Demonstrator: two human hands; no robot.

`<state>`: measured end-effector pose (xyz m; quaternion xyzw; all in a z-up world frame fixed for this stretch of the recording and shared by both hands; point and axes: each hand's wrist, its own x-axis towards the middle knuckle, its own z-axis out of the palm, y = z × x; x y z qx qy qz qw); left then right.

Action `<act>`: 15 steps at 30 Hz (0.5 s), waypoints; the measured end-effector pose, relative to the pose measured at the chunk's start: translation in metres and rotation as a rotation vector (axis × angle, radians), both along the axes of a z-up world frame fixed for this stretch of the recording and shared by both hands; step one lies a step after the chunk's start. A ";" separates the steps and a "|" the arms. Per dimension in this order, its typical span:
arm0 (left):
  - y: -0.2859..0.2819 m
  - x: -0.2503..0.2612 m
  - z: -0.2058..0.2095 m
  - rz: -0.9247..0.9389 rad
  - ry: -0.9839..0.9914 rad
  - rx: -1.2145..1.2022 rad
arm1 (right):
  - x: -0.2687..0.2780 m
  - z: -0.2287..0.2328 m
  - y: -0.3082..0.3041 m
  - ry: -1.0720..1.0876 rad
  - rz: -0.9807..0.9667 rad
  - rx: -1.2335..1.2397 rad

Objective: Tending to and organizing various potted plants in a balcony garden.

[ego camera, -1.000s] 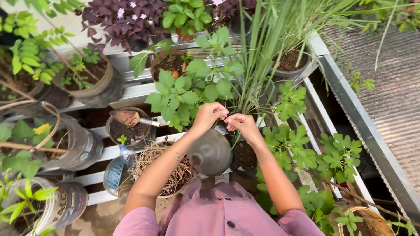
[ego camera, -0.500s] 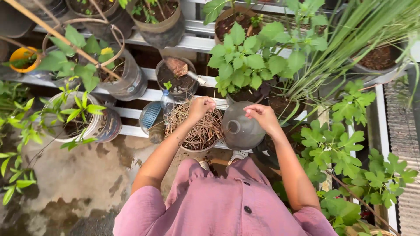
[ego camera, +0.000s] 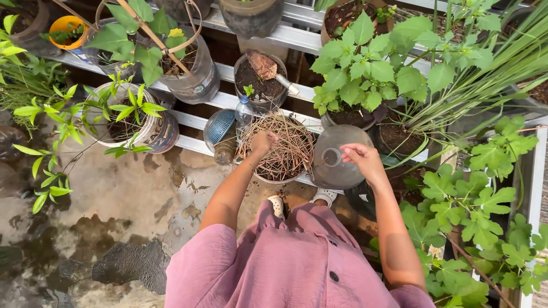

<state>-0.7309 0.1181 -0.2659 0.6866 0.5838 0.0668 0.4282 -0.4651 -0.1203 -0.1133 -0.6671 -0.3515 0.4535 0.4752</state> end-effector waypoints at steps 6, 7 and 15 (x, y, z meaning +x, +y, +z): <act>0.010 0.001 -0.004 0.114 0.097 -0.071 | -0.012 0.006 -0.004 0.005 -0.035 -0.022; 0.009 0.001 -0.003 0.109 0.097 -0.072 | -0.013 0.007 -0.007 0.005 -0.039 -0.024; 0.015 0.004 -0.009 0.007 0.150 -0.074 | -0.006 0.015 -0.012 -0.025 -0.086 -0.039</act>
